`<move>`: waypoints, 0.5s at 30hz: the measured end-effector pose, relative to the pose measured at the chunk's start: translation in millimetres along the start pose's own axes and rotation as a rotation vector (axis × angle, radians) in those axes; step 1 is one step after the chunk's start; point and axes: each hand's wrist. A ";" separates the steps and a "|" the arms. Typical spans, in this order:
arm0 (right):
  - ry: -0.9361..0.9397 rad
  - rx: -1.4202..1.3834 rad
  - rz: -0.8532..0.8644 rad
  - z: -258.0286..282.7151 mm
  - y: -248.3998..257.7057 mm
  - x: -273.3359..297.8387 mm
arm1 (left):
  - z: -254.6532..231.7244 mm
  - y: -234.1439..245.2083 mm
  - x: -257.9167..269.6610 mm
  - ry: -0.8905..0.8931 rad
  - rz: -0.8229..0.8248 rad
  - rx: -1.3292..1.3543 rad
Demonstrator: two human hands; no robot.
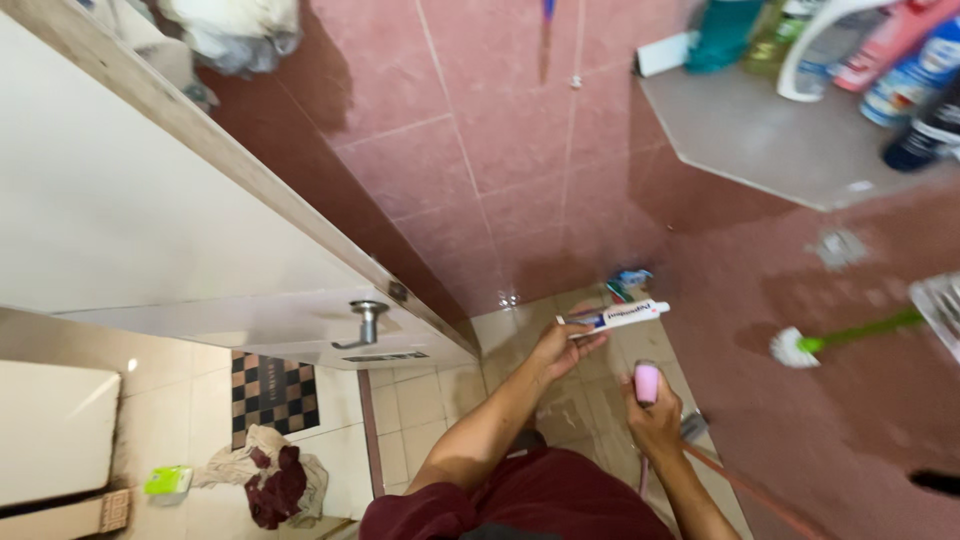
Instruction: The person wipes a brown cup and a pink electronic device with a purple cloth, rinses a tube of toothpaste and a toothbrush under a water tap, and places them onto a wall-mounted metal rack.
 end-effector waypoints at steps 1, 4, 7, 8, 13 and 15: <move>-0.034 0.017 0.002 6.6 -5.7 0.0 | -3.2 5.5 -4.9 0.012 0.026 0.041; 0.027 0.065 0.033 17.5 -28.8 -13.7 | -9.3 24.3 -22.0 0.102 0.051 0.049; 0.093 0.076 0.026 19.2 -44.2 -26.4 | -9.2 29.5 -39.2 0.154 0.008 -0.036; 0.102 0.078 0.016 20.7 -47.6 -30.3 | -14.1 30.3 -41.8 0.151 0.052 -0.073; -0.053 0.113 0.015 38.4 -50.8 -50.6 | -31.7 11.0 -49.8 0.138 0.185 -0.160; -0.074 0.102 0.022 41.0 -54.2 -50.3 | -35.1 3.9 -53.8 0.115 0.249 -0.162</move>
Point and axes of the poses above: each hand's wrist, its own x-axis away from the middle knuckle, its own y-axis out of the back of the hand, z = x × y, and after that the axes turned 13 degrees about -y, right-handed
